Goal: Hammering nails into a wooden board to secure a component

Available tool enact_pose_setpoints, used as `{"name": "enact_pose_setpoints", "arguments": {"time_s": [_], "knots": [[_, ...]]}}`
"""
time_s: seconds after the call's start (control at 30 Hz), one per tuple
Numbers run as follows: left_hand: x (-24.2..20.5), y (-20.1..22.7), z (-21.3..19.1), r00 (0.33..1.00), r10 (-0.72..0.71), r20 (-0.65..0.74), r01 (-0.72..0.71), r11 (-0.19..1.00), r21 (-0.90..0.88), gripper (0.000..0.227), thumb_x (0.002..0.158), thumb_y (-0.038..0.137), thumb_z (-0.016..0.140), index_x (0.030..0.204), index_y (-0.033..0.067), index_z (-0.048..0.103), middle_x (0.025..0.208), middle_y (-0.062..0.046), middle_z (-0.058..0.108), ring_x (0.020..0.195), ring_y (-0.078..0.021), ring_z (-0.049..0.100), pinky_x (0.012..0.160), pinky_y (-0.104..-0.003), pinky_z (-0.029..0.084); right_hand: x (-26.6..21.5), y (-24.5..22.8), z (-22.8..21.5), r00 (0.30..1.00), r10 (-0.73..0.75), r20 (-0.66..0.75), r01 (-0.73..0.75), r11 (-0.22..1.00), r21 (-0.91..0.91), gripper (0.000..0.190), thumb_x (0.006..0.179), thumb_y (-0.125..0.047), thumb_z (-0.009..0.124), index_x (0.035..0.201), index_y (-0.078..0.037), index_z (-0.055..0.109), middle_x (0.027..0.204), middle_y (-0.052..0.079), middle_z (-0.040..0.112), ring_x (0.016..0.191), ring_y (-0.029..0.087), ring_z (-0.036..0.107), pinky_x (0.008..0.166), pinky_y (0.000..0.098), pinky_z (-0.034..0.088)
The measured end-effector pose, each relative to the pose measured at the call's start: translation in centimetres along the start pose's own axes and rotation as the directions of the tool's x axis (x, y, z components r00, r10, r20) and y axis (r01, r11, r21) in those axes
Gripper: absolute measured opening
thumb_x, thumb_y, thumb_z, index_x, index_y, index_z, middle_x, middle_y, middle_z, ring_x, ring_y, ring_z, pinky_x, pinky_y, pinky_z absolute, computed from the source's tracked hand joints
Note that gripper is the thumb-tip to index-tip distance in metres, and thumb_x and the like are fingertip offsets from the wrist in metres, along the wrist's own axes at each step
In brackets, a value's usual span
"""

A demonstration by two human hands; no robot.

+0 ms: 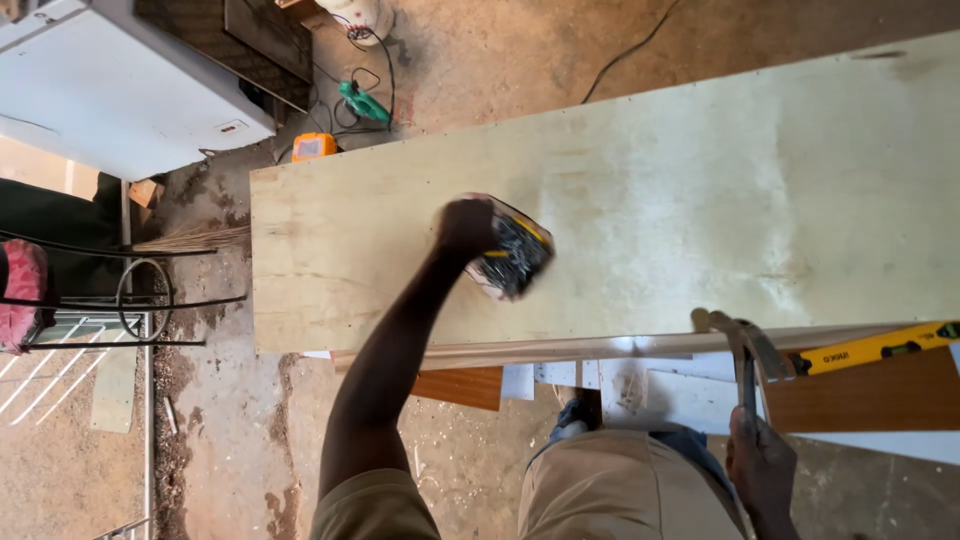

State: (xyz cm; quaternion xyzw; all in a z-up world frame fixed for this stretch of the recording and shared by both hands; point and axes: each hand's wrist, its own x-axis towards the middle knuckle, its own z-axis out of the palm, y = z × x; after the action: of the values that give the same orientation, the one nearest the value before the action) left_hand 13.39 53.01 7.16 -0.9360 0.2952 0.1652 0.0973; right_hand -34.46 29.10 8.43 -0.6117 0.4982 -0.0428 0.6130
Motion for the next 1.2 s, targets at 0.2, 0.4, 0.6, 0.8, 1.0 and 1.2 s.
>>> {"name": "enact_pose_setpoints", "arguments": {"time_s": [0.2, 0.4, 0.6, 0.8, 1.0, 1.2], "knots": [[-3.1, -7.0, 0.6, 0.968, -0.194, -0.159, 0.174, 0.976, -0.132, 0.052, 0.068, 0.057, 0.076, 0.099, 0.0158, 0.071, 0.092, -0.014, 0.076, 0.091, -0.0391, 0.072, 0.074, -0.050, 0.057, 1.0, 0.7, -1.0, 0.990, -0.141, 0.008, 0.139, 0.984, 0.109, 0.047, 0.110, -0.040, 0.055, 0.075, -0.011, 0.047, 0.055, 0.000, 0.028, 0.044, 0.010, 0.027, 0.040, 0.0341, 0.024], [-12.8, 1.4, -10.1, 0.968, 0.106, 0.228, 0.251, -0.471, -0.846, 0.044, 0.083, 0.014, 0.040, 0.109, -0.0170, 0.060, 0.092, -0.038, 0.067, 0.079, -0.0430, 0.070, 0.070, -0.057, 0.058, -0.2, -3.8, 1.1, 0.998, -0.011, -0.056, 0.005, 0.995, -0.097, 0.057, 0.105, -0.040, 0.068, 0.067, -0.010, 0.037, 0.051, 0.009, 0.038, 0.046, 0.017, 0.039, 0.045, 0.0384, 0.032], [-16.9, 11.2, -4.7, 0.974, -0.056, -0.219, -0.222, -0.403, -0.888, 0.019, 0.082, 0.000, 0.072, 0.098, -0.0106, 0.070, 0.078, -0.021, 0.075, 0.059, -0.0249, 0.072, 0.057, -0.031, 0.063, -0.6, -7.7, 4.6, 0.992, -0.088, 0.089, 0.083, 0.995, 0.056, 0.038, 0.087, -0.025, 0.081, 0.069, -0.010, 0.051, 0.045, 0.004, 0.039, 0.036, 0.012, 0.035, 0.036, 0.0303, 0.028], [-19.3, 17.6, -3.9, 0.936, 0.173, -0.308, -0.297, -0.087, -0.951, 0.016, 0.096, 0.016, 0.074, 0.107, 0.0049, 0.074, 0.095, -0.010, 0.078, 0.074, -0.0124, 0.073, 0.069, -0.024, 0.063, -0.7, -10.2, 5.7, 0.922, -0.252, 0.293, 0.220, 0.966, 0.139, 0.031, 0.096, -0.029, 0.068, 0.088, 0.001, 0.069, 0.048, 0.002, 0.041, 0.035, 0.010, 0.035, 0.032, 0.0280, 0.028], [-21.6, 21.4, -2.9, 0.896, 0.240, -0.374, -0.386, 0.006, -0.922, 0.013, 0.098, 0.019, 0.069, 0.106, 0.0124, 0.077, 0.092, -0.004, 0.072, 0.076, -0.0117, 0.066, 0.069, -0.027, 0.051, -1.4, -9.5, 4.5, 0.941, -0.170, 0.293, 0.159, 0.985, 0.061, 0.031, 0.091, -0.033, 0.073, 0.086, -0.002, 0.068, 0.042, 0.008, 0.043, 0.032, 0.015, 0.038, 0.035, 0.0315, 0.029], [-21.9, 24.9, 1.6, 0.977, 0.174, -0.127, -0.061, -0.341, -0.938, 0.021, 0.092, 0.014, 0.078, 0.108, 0.0032, 0.071, 0.086, -0.008, 0.072, 0.075, -0.0111, 0.068, 0.068, -0.023, 0.057, -2.2, -7.2, 3.5, 0.940, -0.152, 0.304, 0.103, 0.980, 0.171, 0.024, 0.091, -0.027, 0.074, 0.087, -0.004, 0.068, 0.048, 0.003, 0.038, 0.036, 0.014, 0.033, 0.033, 0.0316, 0.028]]}}
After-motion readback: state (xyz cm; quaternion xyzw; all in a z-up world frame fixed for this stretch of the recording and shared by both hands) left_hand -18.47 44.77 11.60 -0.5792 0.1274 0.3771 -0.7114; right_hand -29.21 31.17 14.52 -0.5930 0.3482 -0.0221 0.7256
